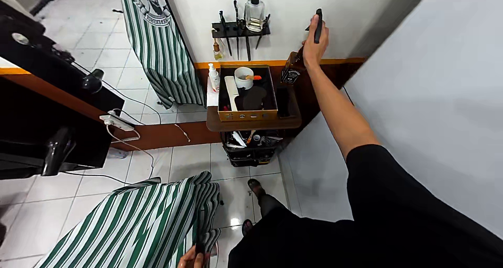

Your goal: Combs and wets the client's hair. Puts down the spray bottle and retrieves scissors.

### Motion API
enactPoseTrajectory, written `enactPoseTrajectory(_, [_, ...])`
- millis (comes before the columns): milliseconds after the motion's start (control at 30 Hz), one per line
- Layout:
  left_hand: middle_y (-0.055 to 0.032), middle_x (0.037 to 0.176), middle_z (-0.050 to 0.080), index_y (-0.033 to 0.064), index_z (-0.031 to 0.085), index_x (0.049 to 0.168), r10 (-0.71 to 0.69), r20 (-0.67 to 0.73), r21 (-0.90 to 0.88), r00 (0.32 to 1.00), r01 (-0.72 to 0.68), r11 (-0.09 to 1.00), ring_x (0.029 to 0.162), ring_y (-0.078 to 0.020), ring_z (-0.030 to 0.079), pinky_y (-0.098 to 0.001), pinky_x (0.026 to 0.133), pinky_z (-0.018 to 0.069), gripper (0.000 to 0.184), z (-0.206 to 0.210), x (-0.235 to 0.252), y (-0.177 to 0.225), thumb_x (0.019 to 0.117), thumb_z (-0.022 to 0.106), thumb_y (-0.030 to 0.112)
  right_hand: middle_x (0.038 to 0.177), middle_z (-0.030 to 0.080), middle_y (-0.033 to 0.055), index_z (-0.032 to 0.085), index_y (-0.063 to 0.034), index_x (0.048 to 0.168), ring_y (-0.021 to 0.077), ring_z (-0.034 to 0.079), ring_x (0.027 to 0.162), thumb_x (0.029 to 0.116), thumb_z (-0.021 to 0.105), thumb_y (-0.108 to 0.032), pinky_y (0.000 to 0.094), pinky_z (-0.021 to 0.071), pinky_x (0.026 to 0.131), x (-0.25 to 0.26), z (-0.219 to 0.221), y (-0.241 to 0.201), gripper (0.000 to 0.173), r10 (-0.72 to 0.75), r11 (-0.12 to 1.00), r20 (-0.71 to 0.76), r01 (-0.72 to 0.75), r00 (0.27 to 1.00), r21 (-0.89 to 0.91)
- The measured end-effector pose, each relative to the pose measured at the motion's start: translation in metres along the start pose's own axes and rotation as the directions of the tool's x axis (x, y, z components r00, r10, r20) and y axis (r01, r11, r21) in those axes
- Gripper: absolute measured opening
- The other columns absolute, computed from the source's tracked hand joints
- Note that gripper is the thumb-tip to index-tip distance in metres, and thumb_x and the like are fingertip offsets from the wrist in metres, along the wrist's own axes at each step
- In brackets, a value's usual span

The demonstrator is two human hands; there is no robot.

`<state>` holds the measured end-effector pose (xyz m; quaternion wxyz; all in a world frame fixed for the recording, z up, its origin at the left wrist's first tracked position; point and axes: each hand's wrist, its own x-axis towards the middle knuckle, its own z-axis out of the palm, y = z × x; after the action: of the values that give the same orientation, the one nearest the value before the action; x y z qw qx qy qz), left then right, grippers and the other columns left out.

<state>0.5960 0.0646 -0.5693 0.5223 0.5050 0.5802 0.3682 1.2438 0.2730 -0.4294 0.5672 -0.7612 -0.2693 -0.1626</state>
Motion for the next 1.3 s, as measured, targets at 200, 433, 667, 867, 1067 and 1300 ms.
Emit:
enactPoseTrajectory(200, [0.0004,0.089,0.071,-0.0118,0.063,0.111,0.125,0.002,0.09,0.992,-0.125,0.988,0.074,-0.0004,0.069,-0.0198,0.072,0.061,0.023,0.075,0.057,0.048,0.0917,0.055,-0.004,0.107,0.062,0.0148,0.073,-0.0031,0.113,0.0255,0.061,0.1,0.1068,0.045,-0.041,0.0386,0.0499,0.09,0.01,0.052,0.035,0.048,-0.122,0.991,0.028,0.123,0.992,-0.047])
enactPoseTrajectory(433, [-0.0041,0.094,0.07,-0.0095,0.067,0.11,0.234,0.114,0.104,0.966,-0.246,0.964,0.077,-0.0017,0.069,-0.0187,0.072,0.0602,0.025,0.144,0.109,0.083,0.0926,0.058,0.005,0.1,0.067,0.0154,0.069,0.006,0.112,0.0203,0.065,0.094,0.0997,0.064,-0.032,0.0333,0.054,0.086,0.01,0.072,0.056,0.04,-0.26,0.957,-0.003,0.258,0.966,0.135])
enactPoseTrajectory(667, [-0.0064,0.092,0.074,-0.0046,0.073,0.102,0.437,0.111,0.014,0.893,-0.441,0.897,0.085,-0.0029,0.07,-0.0212,0.081,0.0583,0.017,0.205,0.125,0.106,0.0937,0.065,0.008,0.132,0.056,0.0285,0.033,0.0209,0.144,0.027,0.061,0.115,0.1023,0.055,-0.019,0.0355,0.0553,0.092,-0.038,-0.008,0.031,0.062,-0.322,0.94,0.132,0.3,0.937,0.162])
enactPoseTrajectory(867, [-0.0151,0.091,0.071,-0.0062,0.07,0.094,0.699,-0.081,-0.084,0.711,-0.703,0.706,0.085,-0.0167,0.07,-0.0277,0.075,0.0602,0.011,0.272,0.121,0.095,0.0867,0.072,0.002,0.126,0.064,-0.0084,0.046,-0.0246,0.143,0.0104,0.065,0.11,0.1004,0.049,-0.061,0.0326,0.057,0.09,-0.246,-0.074,-0.011,0.056,-0.455,0.817,0.548,0.083,0.702,0.571])
enactPoseTrajectory(1067, [-0.0168,0.102,0.072,-0.001,0.074,0.097,0.673,0.013,0.166,0.74,-0.665,0.728,0.099,-0.0265,0.07,-0.0357,0.086,0.0589,0.014,0.272,0.106,-0.002,0.0929,0.071,0.012,0.103,0.069,-0.0014,0.061,-0.0033,0.118,0.0037,0.066,0.094,0.1095,0.03,-0.02,0.0261,0.0564,0.083,-0.346,-0.067,0.013,0.036,0.042,0.883,0.97,-0.463,0.241,0.077])
enactPoseTrajectory(1300, [-0.0235,0.122,0.068,0.0009,0.064,0.134,-0.239,0.03,0.52,0.971,0.189,0.833,0.109,-0.0388,0.069,-0.0551,0.09,0.0568,0.038,0.152,0.026,-0.111,0.1007,0.058,0.018,0.112,0.069,0.0279,0.067,0.0074,0.118,0.0396,0.066,0.11,0.1105,0.038,-0.023,0.056,0.0493,0.099,-0.393,0.117,0.13,0.042,0.395,0.907,0.918,0.167,-0.018,-0.387])
